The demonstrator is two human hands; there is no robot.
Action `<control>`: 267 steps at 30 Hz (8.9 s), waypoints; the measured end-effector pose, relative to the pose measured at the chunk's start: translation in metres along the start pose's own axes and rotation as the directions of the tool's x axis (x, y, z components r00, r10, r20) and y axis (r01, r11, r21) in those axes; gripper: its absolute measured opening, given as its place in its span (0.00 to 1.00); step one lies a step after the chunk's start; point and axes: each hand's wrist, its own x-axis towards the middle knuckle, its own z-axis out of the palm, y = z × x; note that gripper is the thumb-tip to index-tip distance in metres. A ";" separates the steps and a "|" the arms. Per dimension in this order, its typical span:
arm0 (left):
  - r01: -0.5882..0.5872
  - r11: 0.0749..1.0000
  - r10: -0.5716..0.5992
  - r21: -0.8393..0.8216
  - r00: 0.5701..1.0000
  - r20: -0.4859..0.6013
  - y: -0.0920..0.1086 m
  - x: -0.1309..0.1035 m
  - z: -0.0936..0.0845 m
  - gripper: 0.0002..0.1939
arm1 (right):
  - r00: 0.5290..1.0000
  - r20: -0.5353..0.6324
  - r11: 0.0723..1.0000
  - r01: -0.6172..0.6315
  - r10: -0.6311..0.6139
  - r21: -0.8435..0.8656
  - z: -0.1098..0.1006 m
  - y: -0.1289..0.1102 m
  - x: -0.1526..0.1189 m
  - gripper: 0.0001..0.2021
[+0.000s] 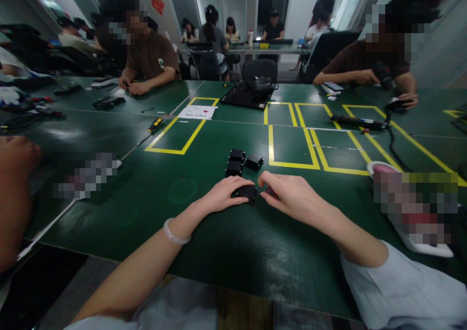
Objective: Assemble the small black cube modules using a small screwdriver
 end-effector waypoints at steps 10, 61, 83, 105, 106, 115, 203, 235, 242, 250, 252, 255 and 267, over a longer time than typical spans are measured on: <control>-0.017 1.000 0.017 0.011 1.000 -0.007 -0.003 0.000 0.002 0.24 | 0.998 0.004 0.998 -0.058 0.058 -0.032 -0.001 -0.003 0.002 0.08; 0.011 1.000 -0.011 0.005 1.000 -0.002 -0.001 0.000 0.002 0.23 | 0.997 0.065 0.999 -0.038 0.039 -0.017 -0.004 -0.003 0.000 0.07; 0.003 1.000 -0.003 -0.002 1.000 -0.005 -0.003 0.000 0.004 0.23 | 0.993 0.114 0.999 -0.027 0.024 0.023 -0.008 -0.004 0.000 0.06; 0.000 1.000 0.000 0.019 1.000 0.008 -0.001 0.000 0.002 0.24 | 0.988 0.140 0.997 -0.065 0.060 0.032 -0.009 0.000 -0.001 0.05; 0.000 1.000 0.000 0.017 1.000 0.008 0.000 0.000 0.001 0.24 | 0.990 0.131 0.998 -0.055 0.048 0.045 -0.009 0.001 -0.001 0.05; -0.013 1.000 0.013 0.005 1.000 -0.012 -0.002 0.000 0.002 0.23 | 0.997 0.077 0.996 -0.010 0.003 0.089 -0.006 0.000 0.000 0.07; -0.008 1.000 0.008 0.009 1.000 -0.008 0.001 0.002 0.000 0.23 | 0.998 0.013 0.989 -0.067 0.070 -0.130 -0.002 -0.006 0.002 0.10; -0.011 1.000 0.011 0.004 1.000 -0.007 0.000 0.000 0.000 0.22 | 0.995 0.011 0.982 -0.098 0.101 -0.160 -0.001 -0.012 0.003 0.12; -0.011 1.000 0.011 0.009 1.000 -0.010 0.000 0.000 0.000 0.24 | 0.996 -0.004 0.988 -0.088 0.088 -0.128 0.002 -0.006 0.003 0.08; -0.012 1.000 0.012 0.009 1.000 -0.008 -0.002 0.000 0.001 0.23 | 0.997 -0.007 0.993 -0.080 0.080 -0.084 0.001 -0.008 0.002 0.06; -0.012 1.000 0.012 0.012 1.000 -0.010 -0.002 0.000 0.001 0.24 | 0.996 0.002 0.991 -0.087 0.088 -0.097 0.001 -0.008 0.001 0.09; -0.012 1.000 0.012 0.014 1.000 -0.010 -0.002 0.000 0.001 0.23 | 0.995 0.016 0.985 -0.095 0.098 -0.147 0.000 -0.008 0.001 0.10; -0.002 1.000 0.002 0.002 1.000 -0.004 -0.001 0.000 0.001 0.24 | 0.995 0.011 0.991 -0.100 0.102 -0.085 -0.001 -0.006 0.002 0.10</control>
